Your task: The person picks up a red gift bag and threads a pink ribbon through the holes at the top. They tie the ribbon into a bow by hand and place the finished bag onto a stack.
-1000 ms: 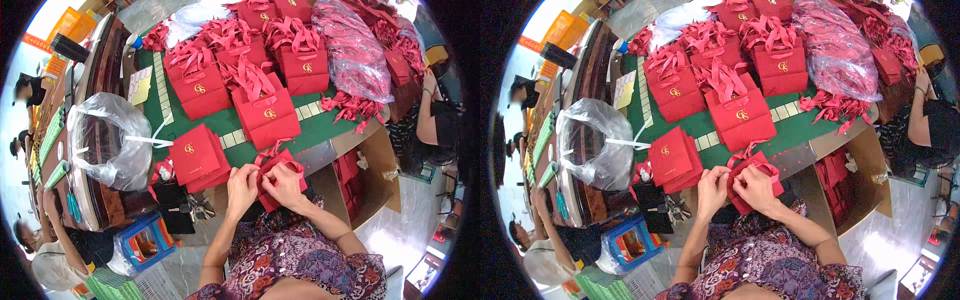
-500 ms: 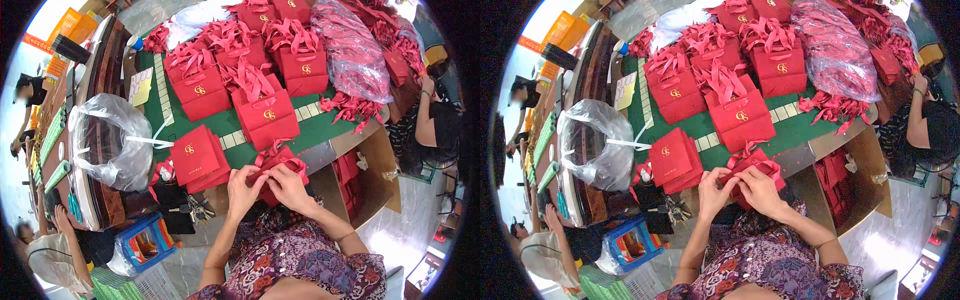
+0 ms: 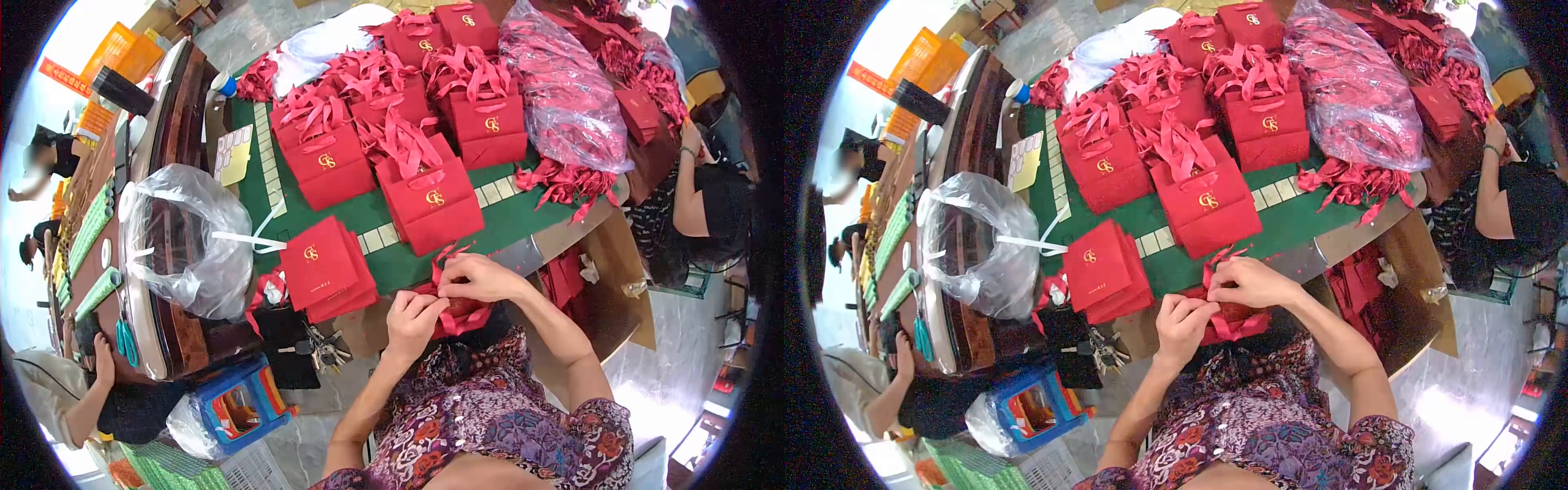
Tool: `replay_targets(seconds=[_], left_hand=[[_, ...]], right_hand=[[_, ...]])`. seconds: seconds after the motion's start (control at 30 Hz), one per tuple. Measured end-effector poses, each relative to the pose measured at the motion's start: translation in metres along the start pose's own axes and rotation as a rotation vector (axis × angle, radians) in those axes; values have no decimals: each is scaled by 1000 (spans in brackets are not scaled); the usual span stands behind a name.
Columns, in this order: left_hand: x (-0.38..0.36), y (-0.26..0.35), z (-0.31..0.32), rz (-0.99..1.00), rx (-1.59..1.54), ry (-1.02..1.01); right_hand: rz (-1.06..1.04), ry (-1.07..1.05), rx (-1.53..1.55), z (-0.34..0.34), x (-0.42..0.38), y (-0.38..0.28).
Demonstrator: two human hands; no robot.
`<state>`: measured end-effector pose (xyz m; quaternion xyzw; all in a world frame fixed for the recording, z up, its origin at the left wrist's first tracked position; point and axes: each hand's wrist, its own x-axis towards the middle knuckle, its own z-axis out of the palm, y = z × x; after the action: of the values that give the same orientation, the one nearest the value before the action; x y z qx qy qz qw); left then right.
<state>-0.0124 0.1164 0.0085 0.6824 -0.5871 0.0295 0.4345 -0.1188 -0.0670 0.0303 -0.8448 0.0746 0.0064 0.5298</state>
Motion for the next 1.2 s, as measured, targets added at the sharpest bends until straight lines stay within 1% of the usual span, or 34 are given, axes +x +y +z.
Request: replay_targets(seconds=[0.03, 0.1, 0.17, 0.2, 0.23, 0.27, 0.3, 0.33, 0.37, 0.4, 0.5, 0.53, 0.57, 0.6, 0.63, 0.67, 0.7, 0.73, 0.8, 0.93, 1.0, 1.03, 1.07, 1.1, 1.13, 1.17, 1.2], left_hand=[[1, -2, 0, 24, -10, 5], [4, -5, 0, 53, -20, 10], [6, -8, 1, 23, -57, 8], [9, -8, 1, 30, -59, 6], [11, -8, 2, -18, -98, -25], [12, -8, 3, -68, -135, -54], [10, -5, 5, -148, -179, -73], [11, -5, 6, -146, -179, -73], [13, -6, 7, -211, -149, -56], [15, -5, 7, -275, -120, -40], [18, -7, 8, -359, -96, -26], [19, -7, 8, -404, -83, -14], [17, -9, 13, -459, -118, 5], [19, -9, 15, -459, -118, 3], [23, -9, 17, -503, -49, -23], [27, -9, 19, -546, 20, -48], [29, -12, 21, -464, 60, -67], [31, -13, 23, -465, 61, -67], [35, -13, 26, -505, 156, -170], [35, -19, 34, -545, 169, -153], [31, -24, 38, -529, 128, -129], [29, -25, 39, -513, 89, -103], [27, -26, 41, -514, 89, -103], [26, -26, 43, -500, 69, -53], [25, -25, 44, -485, 49, -2], [24, -23, 45, -484, 49, -3], [24, -21, 46, -551, -9, 2]], right_hand=[[55, -20, 74, 0, 2, 3], [48, -9, 93, -1, 3, 3], [41, 4, 114, 3, 3, 3], [29, 110, 192, 10, 4, 8], [17, 215, 270, 14, 5, 13], [17, 216, 268, 16, 8, 18], [76, 338, 272, 16, 12, 17], [135, 461, 276, 15, 15, 16], [158, 464, 168, 11, 11, 14], [160, 468, 170, 10, 10, 13], [157, 735, -66, -2, 1, 14], [158, 734, -67, -6, -3, 13], [253, 708, -112, -9, -7, 12], [348, 682, -155, -11, -9, 13], [368, 662, -250, -8, -10, 13], [373, 665, -250, -5, -11, 14], [370, 604, -294, -2, -13, 15], [363, 539, -336, 1, -14, 15], [385, 520, -337, 5, -14, 16], [361, 509, -297, 9, -20, 24], [325, 552, -173, 8, -23, 21], [327, 551, -173, 7, -24, 18], [341, 588, 31, 7, -24, 14], [352, 621, 235, 8, -23, 11], [352, 622, 235, 10, -22, 10], [323, 607, 266, 12, -21, 8], [293, 592, 297, 13, -21, 7]])
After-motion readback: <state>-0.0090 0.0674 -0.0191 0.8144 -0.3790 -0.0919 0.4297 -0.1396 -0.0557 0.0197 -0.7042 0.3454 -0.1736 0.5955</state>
